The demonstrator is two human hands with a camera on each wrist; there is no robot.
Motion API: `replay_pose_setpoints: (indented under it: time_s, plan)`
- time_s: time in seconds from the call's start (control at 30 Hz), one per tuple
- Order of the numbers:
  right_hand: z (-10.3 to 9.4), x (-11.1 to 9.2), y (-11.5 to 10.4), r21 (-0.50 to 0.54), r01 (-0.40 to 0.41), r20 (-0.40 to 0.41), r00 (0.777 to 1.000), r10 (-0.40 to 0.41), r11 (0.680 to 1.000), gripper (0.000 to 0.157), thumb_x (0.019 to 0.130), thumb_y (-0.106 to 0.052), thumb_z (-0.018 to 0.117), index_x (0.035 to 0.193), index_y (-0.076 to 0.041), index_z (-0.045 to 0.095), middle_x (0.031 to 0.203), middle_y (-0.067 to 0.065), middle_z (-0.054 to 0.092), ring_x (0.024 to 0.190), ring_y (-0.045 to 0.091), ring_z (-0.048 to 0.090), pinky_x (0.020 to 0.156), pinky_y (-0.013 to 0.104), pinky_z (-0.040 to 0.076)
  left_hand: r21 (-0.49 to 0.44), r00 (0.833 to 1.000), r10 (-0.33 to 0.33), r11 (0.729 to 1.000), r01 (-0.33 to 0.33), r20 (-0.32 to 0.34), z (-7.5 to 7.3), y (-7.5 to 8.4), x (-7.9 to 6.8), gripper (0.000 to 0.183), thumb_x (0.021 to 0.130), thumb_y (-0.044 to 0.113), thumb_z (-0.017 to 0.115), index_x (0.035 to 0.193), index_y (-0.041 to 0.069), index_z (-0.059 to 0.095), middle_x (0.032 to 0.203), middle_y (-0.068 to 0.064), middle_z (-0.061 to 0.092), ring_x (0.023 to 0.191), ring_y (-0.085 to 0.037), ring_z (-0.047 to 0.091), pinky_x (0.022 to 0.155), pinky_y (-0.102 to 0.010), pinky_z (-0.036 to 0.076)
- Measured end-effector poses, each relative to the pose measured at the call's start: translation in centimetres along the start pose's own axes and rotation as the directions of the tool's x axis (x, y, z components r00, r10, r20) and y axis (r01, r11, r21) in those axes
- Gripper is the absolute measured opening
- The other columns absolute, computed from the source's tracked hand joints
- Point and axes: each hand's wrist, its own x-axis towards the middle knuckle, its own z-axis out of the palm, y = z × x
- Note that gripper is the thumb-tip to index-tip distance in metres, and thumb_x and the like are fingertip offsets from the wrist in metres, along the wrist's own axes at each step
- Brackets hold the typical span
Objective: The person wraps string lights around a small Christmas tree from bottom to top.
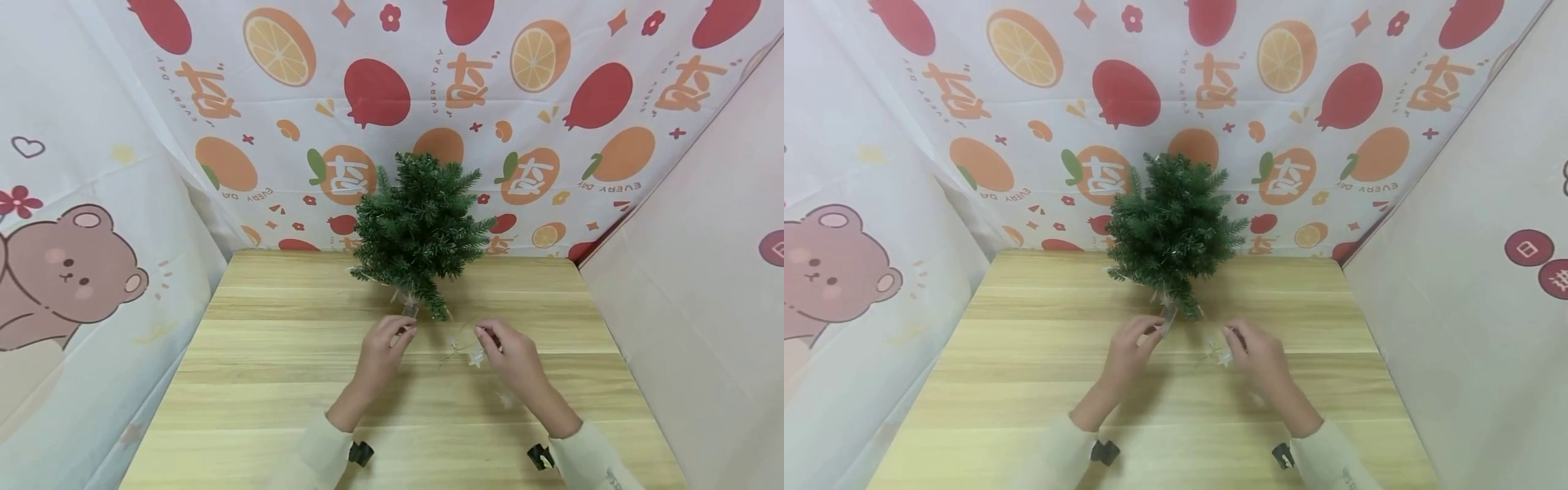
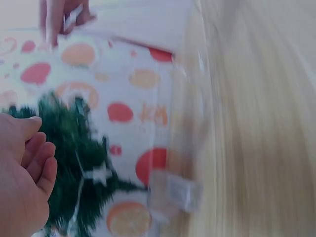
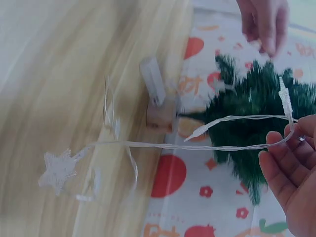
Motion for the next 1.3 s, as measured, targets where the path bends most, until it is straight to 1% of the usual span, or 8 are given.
replay_pose_setpoints:
  time_s: [0.17, 0.3, 0.53, 0.77, 0.9, 1.03, 1.2, 1.3]
  plan:
    - [0.9, -0.2, -1.5, 0.056, -0.010, 0.077, 0.997, 0.006, 0.998, 0.007, 0.098, -0.014, 0.067, 0.104, -0.012, 0.070, 0.080, -0.012, 0.062, 0.065, -0.003, 0.050, 0.055, 0.017, 0.047, -0.074, 0.996, 0.042, 0.997, -0.036, 0.084, 1.3, 1.5, 0.1, 0.022, 0.091, 0.009, 0.073, 0.113, 0.007, 0.072, 0.109, -0.007, 0.070, 0.091, -0.022, 0.068, 0.082, -0.024, 0.057]
    - [1.3, -0.1, -2.5, 0.085, -0.034, 0.128, 0.992, 0.023, 0.996, 0.009, 0.100, -0.019, 0.065, 0.106, -0.015, 0.070, 0.082, -0.012, 0.064, 0.068, -0.003, 0.051, 0.058, 0.018, 0.049, -0.095, 0.990, 0.064, 0.994, -0.052, 0.123, 1.6, 2.0, 0.3, 0.021, 0.093, 0.010, 0.072, 0.114, 0.008, 0.073, 0.109, -0.004, 0.071, 0.089, -0.020, 0.066, 0.080, -0.027, 0.057]
    - [2.0, 0.2, -3.4, 0.118, -0.031, 0.187, 0.982, 0.009, 0.993, 0.013, 0.101, -0.021, 0.064, 0.109, -0.014, 0.071, 0.087, -0.009, 0.068, 0.072, -0.003, 0.056, 0.062, 0.019, 0.052, -0.076, 0.988, 0.103, 0.993, -0.095, 0.115, 1.6, 2.0, 0.1, 0.014, 0.090, 0.007, 0.074, 0.103, 0.010, 0.075, 0.097, 0.001, 0.072, 0.083, -0.011, 0.061, 0.070, -0.020, 0.052]
    - [2.1, 0.6, -3.6, 0.120, 0.016, 0.193, 0.980, -0.039, 0.993, 0.011, 0.100, -0.020, 0.066, 0.107, -0.017, 0.072, 0.089, -0.011, 0.069, 0.072, -0.003, 0.057, 0.062, 0.018, 0.052, -0.075, 0.986, 0.109, 0.992, -0.100, 0.128, 1.4, 1.7, -0.4, 0.008, 0.091, 0.010, 0.074, 0.099, 0.012, 0.074, 0.097, 0.002, 0.071, 0.084, -0.017, 0.061, 0.069, -0.028, 0.055]
    - [1.7, 0.6, -3.5, 0.165, -0.024, 0.248, 0.969, -0.018, 0.986, 0.013, 0.101, -0.024, 0.064, 0.109, -0.017, 0.073, 0.094, -0.012, 0.068, 0.074, -0.003, 0.056, 0.062, 0.019, 0.052, -0.059, 0.987, 0.096, 0.994, -0.089, 0.128, 1.2, 1.7, -0.5, 0.008, 0.091, 0.008, 0.074, 0.098, 0.011, 0.073, 0.096, 0.003, 0.070, 0.085, -0.015, 0.062, 0.071, -0.028, 0.056]
    - [0.9, 0.5, -2.9, 0.218, -0.089, 0.326, 0.945, 0.014, 0.972, 0.012, 0.100, -0.024, 0.064, 0.108, -0.020, 0.073, 0.094, -0.014, 0.066, 0.073, -0.001, 0.055, 0.060, 0.020, 0.051, -0.049, 0.989, 0.067, 0.997, -0.061, 0.134, 1.0, 1.6, -0.5, 0.008, 0.092, 0.007, 0.074, 0.099, 0.010, 0.073, 0.097, 0.003, 0.070, 0.087, -0.011, 0.062, 0.075, -0.021, 0.055]
    - [-0.5, 0.1, -1.8, 0.195, -0.117, 0.382, 0.924, 0.034, 0.974, 0.009, 0.100, -0.027, 0.065, 0.103, -0.026, 0.073, 0.087, -0.016, 0.063, 0.066, 0.000, 0.051, 0.056, 0.021, 0.048, -0.034, 0.991, 0.044, 0.999, -0.040, 0.124, 0.9, 1.2, -0.6, 0.009, 0.091, 0.004, 0.073, 0.098, 0.008, 0.073, 0.096, 0.002, 0.069, 0.086, -0.010, 0.062, 0.075, -0.022, 0.055]
    - [-1.1, 0.0, -1.2, 0.179, -0.104, 0.385, 0.923, 0.028, 0.978, 0.008, 0.099, -0.027, 0.066, 0.100, -0.025, 0.074, 0.083, -0.016, 0.062, 0.063, -0.001, 0.049, 0.055, 0.021, 0.047, -0.028, 0.993, 0.030, 0.999, -0.027, 0.117, 0.8, 0.9, -0.7, 0.009, 0.090, 0.003, 0.074, 0.097, 0.009, 0.073, 0.096, 0.001, 0.069, 0.086, -0.012, 0.063, 0.075, -0.026, 0.057]
